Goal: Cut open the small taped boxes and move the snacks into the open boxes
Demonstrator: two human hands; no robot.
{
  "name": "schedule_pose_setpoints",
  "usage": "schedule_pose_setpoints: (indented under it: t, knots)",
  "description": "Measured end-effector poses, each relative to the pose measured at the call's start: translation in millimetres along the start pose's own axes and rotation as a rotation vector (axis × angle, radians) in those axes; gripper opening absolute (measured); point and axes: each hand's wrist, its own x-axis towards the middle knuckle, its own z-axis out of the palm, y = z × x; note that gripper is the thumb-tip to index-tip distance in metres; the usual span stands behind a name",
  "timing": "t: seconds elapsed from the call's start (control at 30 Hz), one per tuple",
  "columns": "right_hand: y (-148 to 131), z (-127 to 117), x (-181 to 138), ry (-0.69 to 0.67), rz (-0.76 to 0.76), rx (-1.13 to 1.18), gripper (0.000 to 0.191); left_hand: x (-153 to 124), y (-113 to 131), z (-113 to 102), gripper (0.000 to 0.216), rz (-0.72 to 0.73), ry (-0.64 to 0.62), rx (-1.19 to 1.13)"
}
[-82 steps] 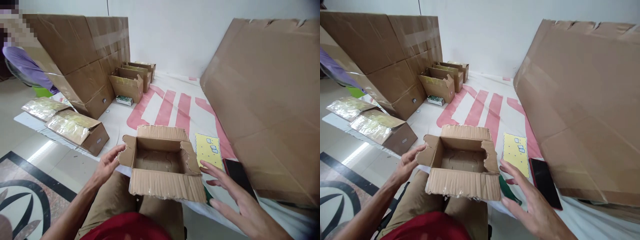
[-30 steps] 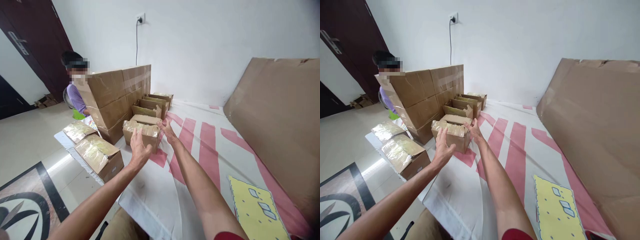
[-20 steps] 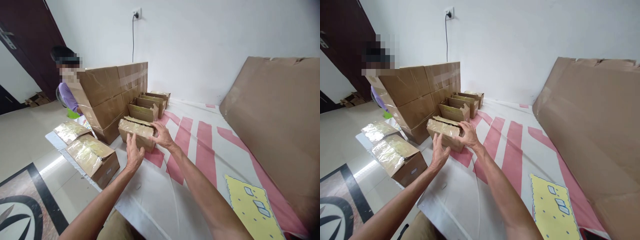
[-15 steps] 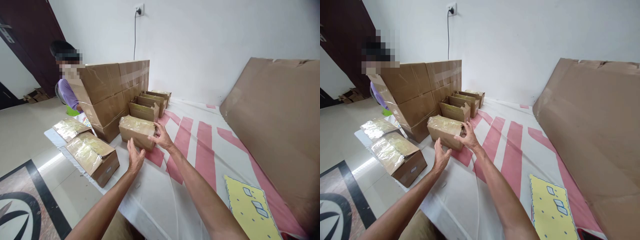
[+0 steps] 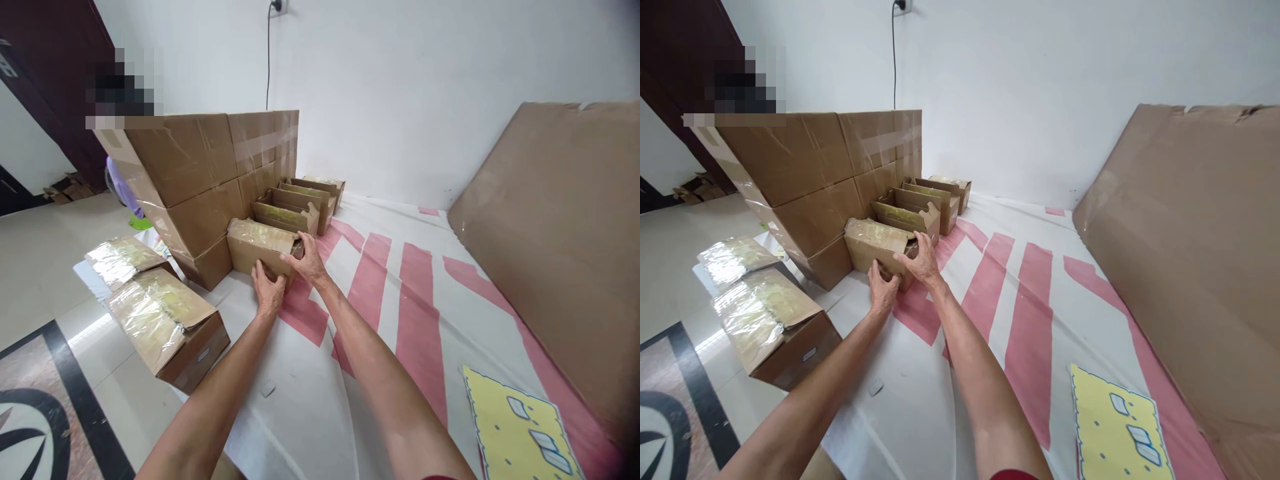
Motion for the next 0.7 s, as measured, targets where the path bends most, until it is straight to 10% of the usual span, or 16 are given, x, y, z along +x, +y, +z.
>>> schedule_pose_setpoints:
  t: [0.7]
  knots:
    - [45.9,-23.6,40.8,0.065,0.117,-0.027,0.091,51.0,33.6,76.8,0.090,-0.028,-0.060,-0.050]
